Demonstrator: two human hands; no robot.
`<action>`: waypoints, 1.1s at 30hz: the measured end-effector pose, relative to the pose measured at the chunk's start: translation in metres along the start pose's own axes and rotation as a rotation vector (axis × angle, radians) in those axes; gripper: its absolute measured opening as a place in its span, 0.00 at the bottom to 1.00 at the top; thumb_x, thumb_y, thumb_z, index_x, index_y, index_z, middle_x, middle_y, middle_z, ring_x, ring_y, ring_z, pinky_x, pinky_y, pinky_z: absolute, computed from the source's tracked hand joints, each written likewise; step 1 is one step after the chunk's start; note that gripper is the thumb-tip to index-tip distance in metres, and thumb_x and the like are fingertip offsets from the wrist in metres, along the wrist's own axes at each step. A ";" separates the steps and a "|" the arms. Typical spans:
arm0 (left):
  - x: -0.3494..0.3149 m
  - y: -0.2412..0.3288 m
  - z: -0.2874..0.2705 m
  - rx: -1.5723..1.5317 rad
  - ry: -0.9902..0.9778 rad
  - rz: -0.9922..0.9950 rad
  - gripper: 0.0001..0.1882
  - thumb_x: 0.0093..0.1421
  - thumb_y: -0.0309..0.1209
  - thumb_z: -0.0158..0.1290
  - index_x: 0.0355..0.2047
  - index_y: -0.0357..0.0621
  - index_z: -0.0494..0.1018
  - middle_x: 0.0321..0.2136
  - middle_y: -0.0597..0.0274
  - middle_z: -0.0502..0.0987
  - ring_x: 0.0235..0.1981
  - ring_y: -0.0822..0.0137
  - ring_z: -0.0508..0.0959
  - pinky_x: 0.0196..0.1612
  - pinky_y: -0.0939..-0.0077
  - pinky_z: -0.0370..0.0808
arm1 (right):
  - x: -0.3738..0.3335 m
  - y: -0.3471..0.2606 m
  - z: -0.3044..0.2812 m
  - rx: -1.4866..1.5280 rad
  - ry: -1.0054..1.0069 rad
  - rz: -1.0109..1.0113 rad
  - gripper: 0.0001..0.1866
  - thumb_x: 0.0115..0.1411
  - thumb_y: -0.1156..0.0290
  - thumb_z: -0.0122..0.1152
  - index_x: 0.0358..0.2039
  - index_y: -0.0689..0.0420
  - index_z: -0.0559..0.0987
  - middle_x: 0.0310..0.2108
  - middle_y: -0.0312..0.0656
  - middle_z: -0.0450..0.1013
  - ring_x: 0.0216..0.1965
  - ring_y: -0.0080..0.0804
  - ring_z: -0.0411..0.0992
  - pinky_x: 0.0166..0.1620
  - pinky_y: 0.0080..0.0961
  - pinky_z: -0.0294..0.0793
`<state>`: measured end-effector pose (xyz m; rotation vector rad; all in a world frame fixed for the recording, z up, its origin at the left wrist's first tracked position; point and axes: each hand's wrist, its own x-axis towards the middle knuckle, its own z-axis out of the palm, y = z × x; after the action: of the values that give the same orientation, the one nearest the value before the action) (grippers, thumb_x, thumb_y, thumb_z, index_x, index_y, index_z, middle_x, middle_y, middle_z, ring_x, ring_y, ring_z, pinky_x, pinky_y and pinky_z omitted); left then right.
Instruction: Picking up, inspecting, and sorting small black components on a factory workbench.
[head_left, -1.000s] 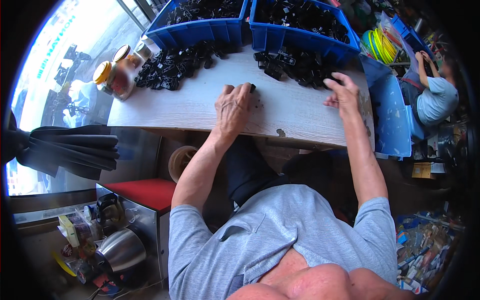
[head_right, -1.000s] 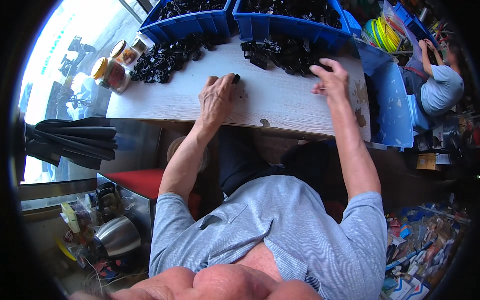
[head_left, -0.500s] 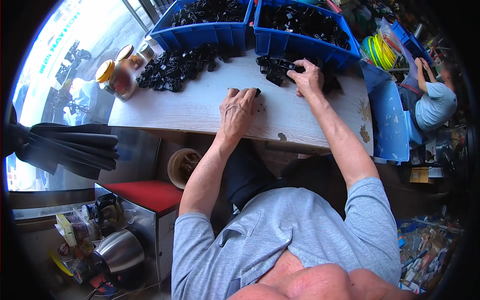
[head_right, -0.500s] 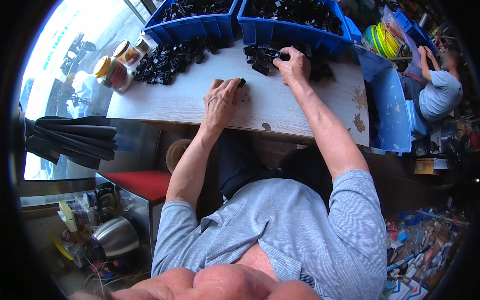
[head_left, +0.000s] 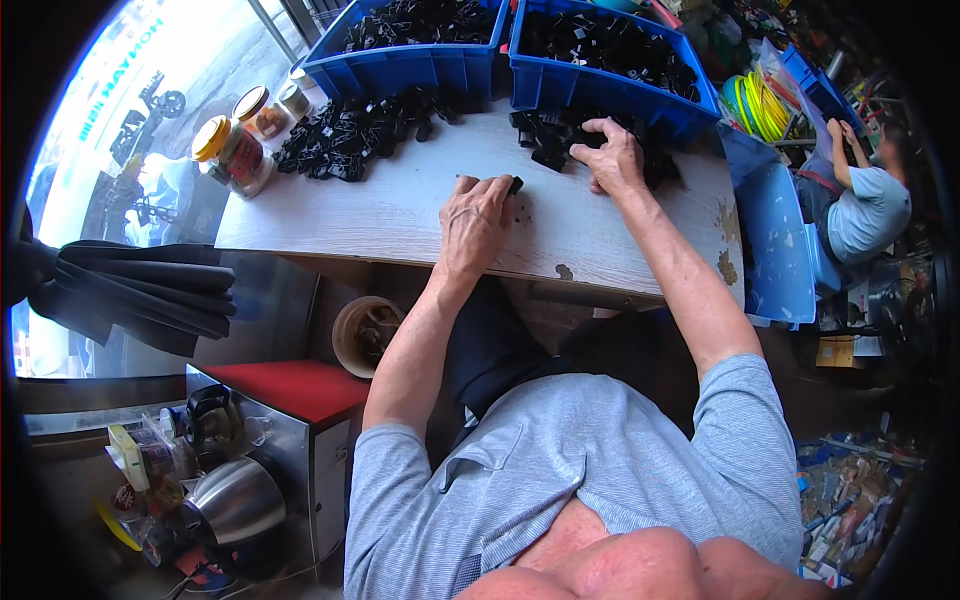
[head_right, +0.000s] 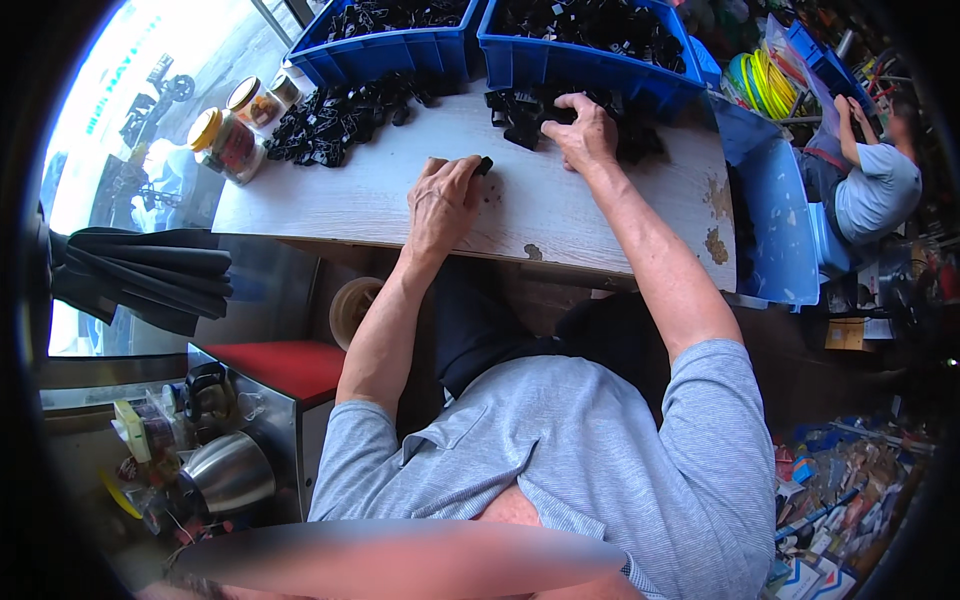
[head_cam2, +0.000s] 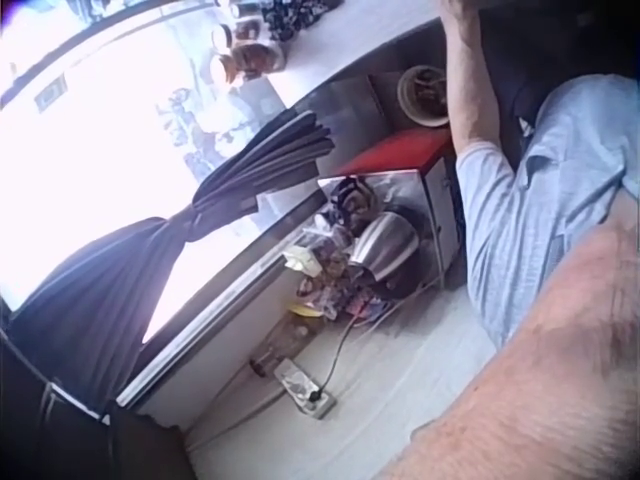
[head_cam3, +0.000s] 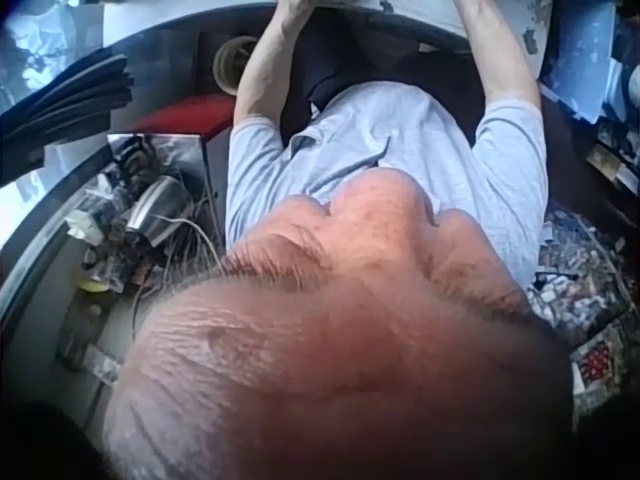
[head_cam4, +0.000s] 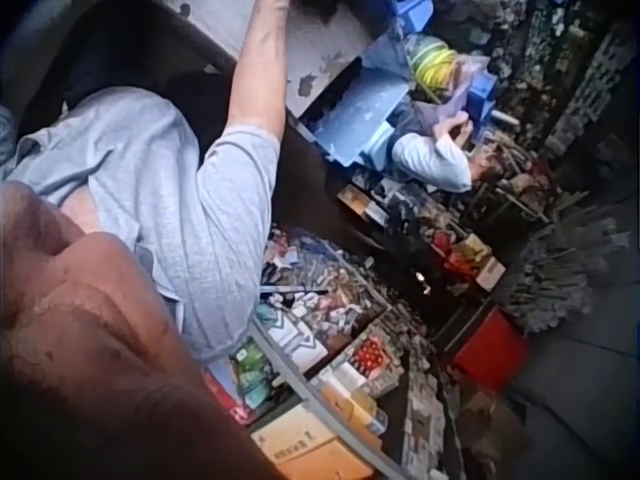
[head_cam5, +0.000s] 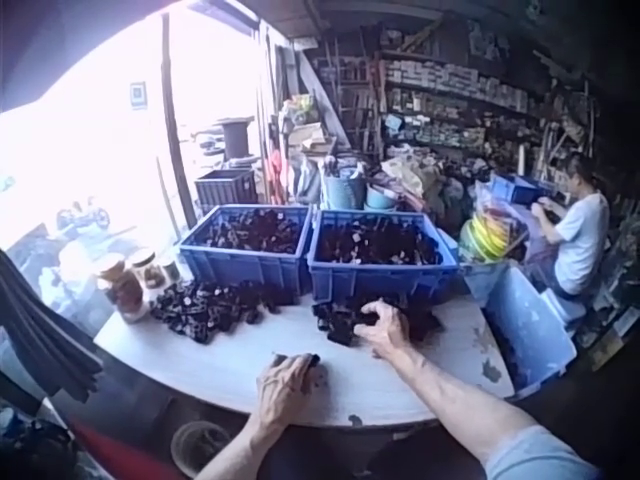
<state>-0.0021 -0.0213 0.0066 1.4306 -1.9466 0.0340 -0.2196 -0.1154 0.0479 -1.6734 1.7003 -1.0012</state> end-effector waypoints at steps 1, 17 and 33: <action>0.000 0.000 0.000 0.000 -0.004 -0.005 0.14 0.60 0.26 0.59 0.47 0.46 0.78 0.40 0.57 0.84 0.42 0.52 0.80 0.45 0.61 0.79 | 0.002 -0.002 0.002 -0.037 -0.001 0.024 0.23 0.54 0.69 0.71 0.51 0.58 0.80 0.20 0.40 0.77 0.12 0.24 0.71 0.17 0.23 0.75; 0.001 -0.008 -0.002 -0.360 0.126 -0.198 0.17 0.57 0.21 0.61 0.48 0.45 0.79 0.37 0.54 0.83 0.40 0.52 0.81 0.43 0.64 0.79 | -0.024 -0.008 -0.009 0.178 -0.190 0.086 0.13 0.57 0.68 0.70 0.40 0.59 0.81 0.21 0.37 0.76 0.12 0.24 0.71 0.15 0.24 0.72; 0.014 0.015 0.018 -0.278 -0.028 0.087 0.14 0.58 0.25 0.59 0.46 0.46 0.81 0.42 0.56 0.84 0.43 0.52 0.81 0.48 0.62 0.78 | -0.064 0.001 -0.004 0.183 -0.367 0.176 0.18 0.52 0.77 0.66 0.45 0.61 0.78 0.21 0.40 0.74 0.14 0.25 0.72 0.17 0.26 0.74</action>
<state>-0.0259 -0.0342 0.0066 1.1701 -1.9479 -0.2098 -0.2186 -0.0516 0.0417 -1.4564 1.4384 -0.6940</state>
